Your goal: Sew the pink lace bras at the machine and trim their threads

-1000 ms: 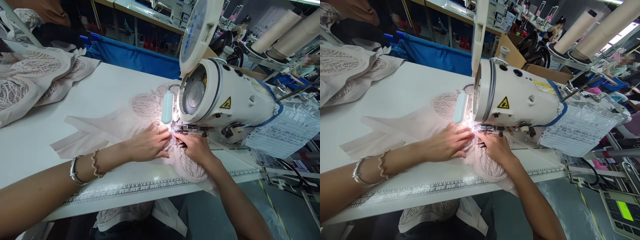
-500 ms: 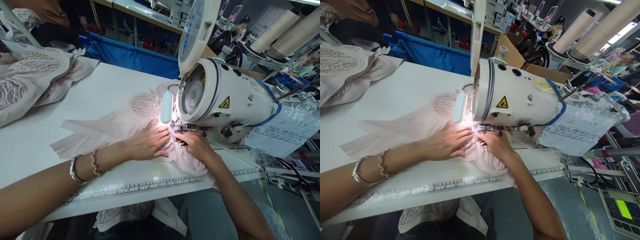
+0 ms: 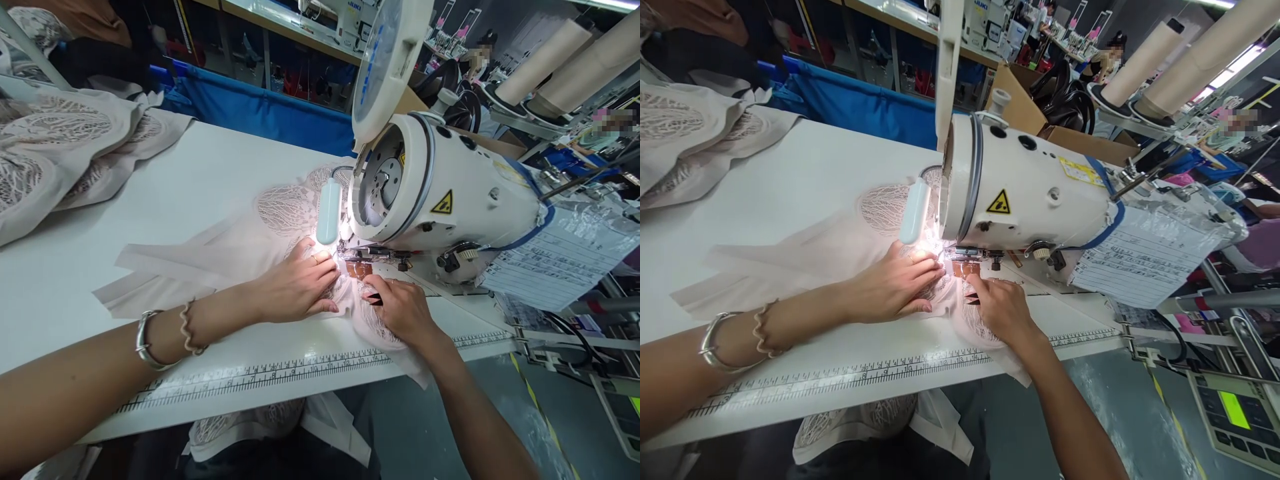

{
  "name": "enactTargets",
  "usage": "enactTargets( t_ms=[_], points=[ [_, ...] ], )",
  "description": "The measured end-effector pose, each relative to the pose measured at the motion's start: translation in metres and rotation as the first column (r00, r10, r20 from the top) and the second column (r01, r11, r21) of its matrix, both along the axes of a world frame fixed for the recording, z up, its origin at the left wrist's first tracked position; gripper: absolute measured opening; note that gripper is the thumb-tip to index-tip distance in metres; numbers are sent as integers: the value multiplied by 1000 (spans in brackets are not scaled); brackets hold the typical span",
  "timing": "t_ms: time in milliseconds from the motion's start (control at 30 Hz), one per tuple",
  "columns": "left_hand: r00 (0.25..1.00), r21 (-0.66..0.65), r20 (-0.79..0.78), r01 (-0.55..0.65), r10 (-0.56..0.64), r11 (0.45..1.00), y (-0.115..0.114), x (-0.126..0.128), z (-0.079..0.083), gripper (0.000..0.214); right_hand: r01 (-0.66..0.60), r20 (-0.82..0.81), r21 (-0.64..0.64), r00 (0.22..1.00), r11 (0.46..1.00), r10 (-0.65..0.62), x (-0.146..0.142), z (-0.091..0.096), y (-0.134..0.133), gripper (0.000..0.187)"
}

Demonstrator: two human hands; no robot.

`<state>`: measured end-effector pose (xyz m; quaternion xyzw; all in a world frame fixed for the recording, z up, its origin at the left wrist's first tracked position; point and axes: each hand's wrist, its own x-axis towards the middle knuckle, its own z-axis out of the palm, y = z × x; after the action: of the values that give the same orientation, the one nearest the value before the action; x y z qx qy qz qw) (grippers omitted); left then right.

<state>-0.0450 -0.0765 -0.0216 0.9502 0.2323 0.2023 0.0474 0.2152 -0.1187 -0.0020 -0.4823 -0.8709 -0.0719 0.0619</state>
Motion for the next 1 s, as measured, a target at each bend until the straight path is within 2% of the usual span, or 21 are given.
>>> enactTargets(
  t_ms=[100,167,433,833,1000],
  points=[
    [1000,9,7,11,-11,1000,0,-2,0,56,-122,-11,82,992,989,124,2,-5,-2,53],
    [1000,25,5,20,-20,999,0,-3,-1,53,-178,-6,87,984,980,179,2,-6,-1,62],
    [999,21,22,33,-33,999,1,-3,-2,51,-122,-6,10,992,992,122,-4,-4,8,62],
    [997,54,-32,-75,77,996,9,-5,3,50,8,-35,-201,999,979,-15,-14,3,28,68],
    [992,53,-7,-127,128,990,7,-3,-4,42,31,-42,-225,998,974,-41,-16,1,34,62]
  ],
)
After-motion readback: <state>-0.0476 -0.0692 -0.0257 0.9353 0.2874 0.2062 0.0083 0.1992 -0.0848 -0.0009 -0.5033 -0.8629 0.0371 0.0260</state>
